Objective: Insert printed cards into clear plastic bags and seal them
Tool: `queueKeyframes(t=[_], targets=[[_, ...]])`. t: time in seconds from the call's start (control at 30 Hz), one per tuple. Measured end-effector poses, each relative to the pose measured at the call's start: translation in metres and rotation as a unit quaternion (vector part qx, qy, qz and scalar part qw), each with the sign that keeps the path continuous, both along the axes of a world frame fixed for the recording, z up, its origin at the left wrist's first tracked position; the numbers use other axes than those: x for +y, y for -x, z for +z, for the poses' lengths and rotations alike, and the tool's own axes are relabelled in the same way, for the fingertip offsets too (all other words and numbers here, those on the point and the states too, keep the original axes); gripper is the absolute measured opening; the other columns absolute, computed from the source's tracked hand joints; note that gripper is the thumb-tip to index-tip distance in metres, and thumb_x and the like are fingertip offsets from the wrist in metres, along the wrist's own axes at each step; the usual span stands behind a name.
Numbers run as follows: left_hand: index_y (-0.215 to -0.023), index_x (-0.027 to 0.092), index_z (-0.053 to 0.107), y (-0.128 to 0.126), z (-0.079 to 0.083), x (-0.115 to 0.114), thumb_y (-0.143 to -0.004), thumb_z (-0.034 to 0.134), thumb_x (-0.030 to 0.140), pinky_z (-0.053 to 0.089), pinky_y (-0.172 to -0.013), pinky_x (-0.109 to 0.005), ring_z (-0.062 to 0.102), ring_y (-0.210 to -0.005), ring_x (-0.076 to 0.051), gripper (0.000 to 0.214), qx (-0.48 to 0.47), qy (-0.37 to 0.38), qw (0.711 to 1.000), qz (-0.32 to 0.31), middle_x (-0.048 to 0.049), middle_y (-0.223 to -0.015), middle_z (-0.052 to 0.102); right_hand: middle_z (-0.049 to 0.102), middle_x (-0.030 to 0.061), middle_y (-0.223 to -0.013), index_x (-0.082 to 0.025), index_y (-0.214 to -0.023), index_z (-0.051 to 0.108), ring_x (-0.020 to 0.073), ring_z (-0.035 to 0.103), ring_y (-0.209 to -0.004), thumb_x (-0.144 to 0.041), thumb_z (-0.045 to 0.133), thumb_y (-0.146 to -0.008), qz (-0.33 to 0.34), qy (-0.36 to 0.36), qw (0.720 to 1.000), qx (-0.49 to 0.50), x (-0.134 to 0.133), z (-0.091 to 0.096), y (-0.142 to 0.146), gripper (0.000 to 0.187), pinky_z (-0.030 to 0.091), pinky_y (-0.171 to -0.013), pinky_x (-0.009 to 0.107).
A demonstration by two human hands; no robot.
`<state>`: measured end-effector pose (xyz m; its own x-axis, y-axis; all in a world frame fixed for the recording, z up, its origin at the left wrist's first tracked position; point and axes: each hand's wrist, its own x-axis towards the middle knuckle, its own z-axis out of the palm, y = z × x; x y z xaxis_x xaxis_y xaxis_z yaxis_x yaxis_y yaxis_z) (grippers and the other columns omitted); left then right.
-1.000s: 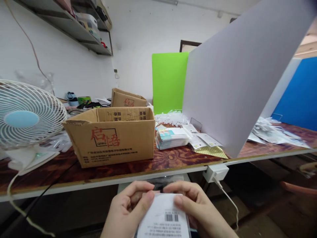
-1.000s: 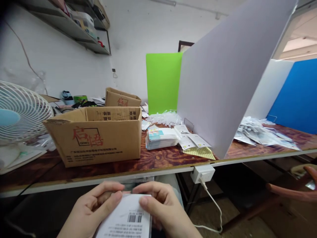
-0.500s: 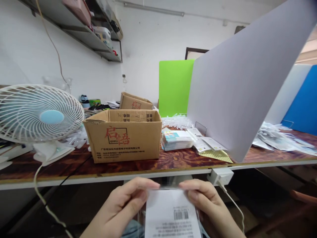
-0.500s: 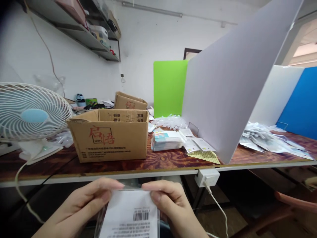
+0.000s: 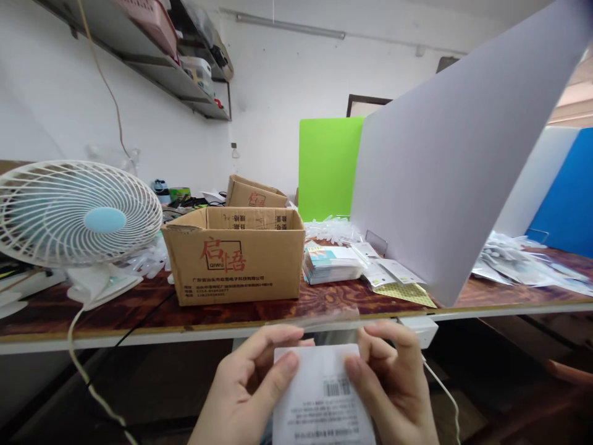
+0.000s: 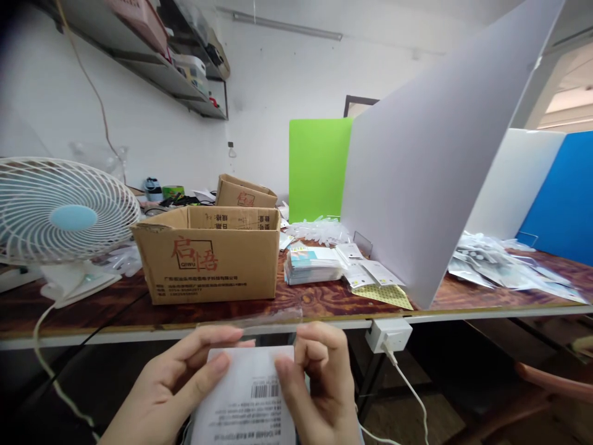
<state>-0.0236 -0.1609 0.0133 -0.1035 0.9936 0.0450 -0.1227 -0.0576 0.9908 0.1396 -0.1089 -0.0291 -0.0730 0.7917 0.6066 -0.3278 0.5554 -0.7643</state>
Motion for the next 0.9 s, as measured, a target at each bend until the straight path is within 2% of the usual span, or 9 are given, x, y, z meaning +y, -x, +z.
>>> queueKeyframes(t=[0.1, 0.3, 0.43, 0.53, 0.6, 0.67, 0.73, 0.8, 0.9], targets=[[-0.094, 0.027, 0.072, 0.000, 0.001, 0.000, -0.075, 0.074, 0.048, 0.051, -0.063, -0.018, 0.068, -0.075, -0.015, 0.028, -0.008, -0.006, 1.000, -0.005, 0.0002, -0.083, 0.075, 0.067, -0.0027, -0.078, -0.039, -0.108, 0.066, 0.0079, 0.059, -0.066, -0.035, 0.057, -0.093, -0.039, -0.081, 0.988, -0.122, 0.005, 0.002, -0.007, 0.018, 0.045, -0.057, 0.014], [-0.092, 0.026, 0.074, 0.001, 0.004, 0.000, -0.074, 0.074, 0.048, 0.051, -0.062, -0.020, 0.067, -0.073, -0.015, 0.028, 0.025, -0.001, 1.000, 0.017, -0.0012, -0.082, 0.075, 0.070, -0.0014, -0.087, -0.040, -0.104, 0.070, 0.0094, 0.058, -0.066, -0.052, 0.054, -0.091, 0.146, 0.023, 0.978, -0.149, 0.011, 0.018, -0.013, 0.023, 0.045, -0.057, 0.017], [-0.088, 0.026, 0.075, -0.001, 0.006, -0.002, -0.076, 0.073, 0.047, 0.050, -0.062, -0.020, 0.066, -0.071, -0.015, 0.023, 0.050, 0.000, 0.999, 0.010, -0.0022, -0.084, 0.076, 0.067, 0.0008, -0.083, -0.031, -0.092, 0.073, 0.0098, 0.052, -0.067, -0.051, 0.059, -0.089, 0.165, 0.039, 0.971, -0.169, 0.012, 0.016, -0.014, 0.025, 0.039, -0.057, 0.019], [-0.088, 0.027, 0.075, -0.003, 0.006, -0.002, -0.076, 0.073, 0.046, 0.051, -0.065, -0.021, 0.068, -0.076, -0.016, 0.023, 0.039, 0.002, 0.999, 0.006, -0.0027, -0.090, 0.077, 0.059, -0.0012, -0.071, -0.028, -0.091, 0.071, 0.0083, 0.046, -0.060, -0.050, 0.063, -0.086, 0.178, 0.079, 0.972, -0.129, 0.010, 0.012, -0.011, 0.023, 0.035, -0.054, 0.019], [-0.089, 0.027, 0.075, -0.003, 0.005, -0.002, -0.076, 0.074, 0.047, 0.052, -0.065, -0.021, 0.068, -0.078, -0.017, 0.024, 0.026, 0.001, 1.000, 0.018, -0.0029, -0.093, 0.077, 0.048, -0.0070, -0.061, -0.033, -0.103, 0.064, 0.0061, 0.039, -0.053, -0.047, 0.071, -0.081, 0.170, 0.148, 0.973, -0.048, 0.008, 0.011, -0.008, 0.027, 0.032, -0.051, 0.017], [-0.088, 0.027, 0.075, -0.002, 0.004, -0.003, -0.076, 0.074, 0.047, 0.051, -0.064, -0.020, 0.068, -0.077, -0.016, 0.024, 0.021, 0.000, 0.999, 0.024, -0.0029, -0.094, 0.077, 0.038, -0.0112, -0.057, -0.036, -0.117, 0.054, 0.0038, 0.030, -0.048, -0.044, 0.077, -0.075, 0.203, 0.216, 0.955, 0.020, 0.008, 0.012, -0.006, 0.049, 0.028, -0.047, 0.014], [-0.088, 0.027, 0.075, 0.000, 0.003, -0.005, -0.075, 0.075, 0.046, 0.050, -0.062, -0.019, 0.068, -0.075, -0.015, 0.023, 0.018, -0.004, 1.000, 0.018, -0.0022, -0.090, 0.077, 0.040, -0.0110, -0.058, -0.030, -0.120, 0.056, 0.0020, 0.028, -0.046, -0.045, 0.079, -0.072, 0.286, 0.256, 0.923, 0.016, 0.009, 0.013, -0.007, 0.055, 0.025, -0.044, 0.013], [-0.088, 0.026, 0.075, 0.002, 0.002, -0.006, -0.075, 0.076, 0.045, 0.049, -0.061, -0.019, 0.067, -0.073, -0.014, 0.023, 0.013, -0.001, 1.000, 0.005, -0.0012, -0.084, 0.076, 0.052, -0.0058, -0.063, -0.023, -0.110, 0.065, 0.0018, 0.038, -0.047, -0.046, 0.078, -0.073, 0.342, 0.281, 0.897, -0.018, 0.011, 0.014, -0.010, 0.045, 0.031, -0.046, 0.013], [-0.089, 0.025, 0.074, 0.003, 0.004, -0.005, -0.074, 0.076, 0.046, 0.048, -0.059, -0.019, 0.065, -0.069, -0.014, 0.026, -0.003, 0.015, 1.000, -0.009, -0.0010, -0.077, 0.075, 0.065, 0.0008, -0.077, -0.022, -0.099, 0.071, 0.0048, 0.053, -0.058, -0.040, 0.078, -0.074, 0.318, 0.296, 0.900, -0.035, 0.013, 0.013, -0.016, 0.032, 0.041, -0.054, 0.015]])
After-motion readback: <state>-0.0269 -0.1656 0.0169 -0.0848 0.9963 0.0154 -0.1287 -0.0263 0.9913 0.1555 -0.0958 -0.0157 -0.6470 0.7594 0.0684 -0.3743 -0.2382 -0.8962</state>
